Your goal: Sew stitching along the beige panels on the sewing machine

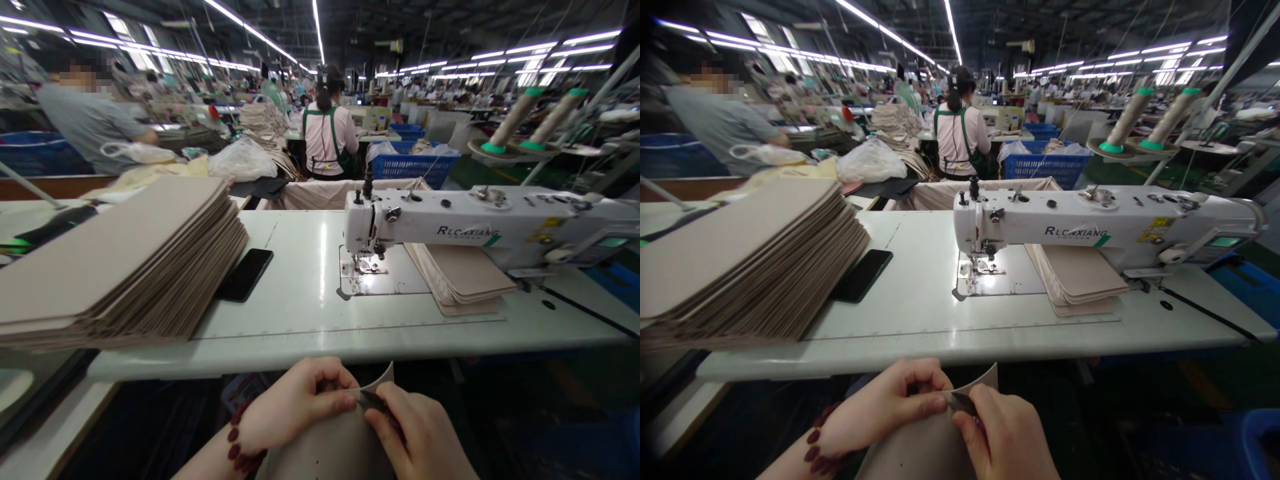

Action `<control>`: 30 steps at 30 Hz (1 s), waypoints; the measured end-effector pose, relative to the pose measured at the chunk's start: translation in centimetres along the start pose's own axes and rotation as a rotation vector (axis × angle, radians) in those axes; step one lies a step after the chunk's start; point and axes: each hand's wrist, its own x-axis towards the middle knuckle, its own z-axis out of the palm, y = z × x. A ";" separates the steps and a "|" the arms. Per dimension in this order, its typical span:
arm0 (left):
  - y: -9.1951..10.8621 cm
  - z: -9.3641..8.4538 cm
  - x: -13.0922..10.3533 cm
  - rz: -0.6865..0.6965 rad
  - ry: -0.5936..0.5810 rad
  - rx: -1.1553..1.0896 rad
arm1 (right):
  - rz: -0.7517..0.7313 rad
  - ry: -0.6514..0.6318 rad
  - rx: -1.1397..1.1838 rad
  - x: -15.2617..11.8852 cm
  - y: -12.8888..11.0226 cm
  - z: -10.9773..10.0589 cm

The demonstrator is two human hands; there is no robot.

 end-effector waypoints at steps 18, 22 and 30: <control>-2.0 -1.6 -3.3 -0.031 0.115 0.002 | 0.288 0.090 0.292 2.5 0.3 1.6; -3.8 -2.4 -5.0 -0.054 0.140 -0.093 | 0.396 0.232 -0.326 6.2 6.4 1.3; -5.0 -4.5 -10.9 0.191 0.070 -0.002 | 0.115 0.282 -0.337 11.6 4.8 3.6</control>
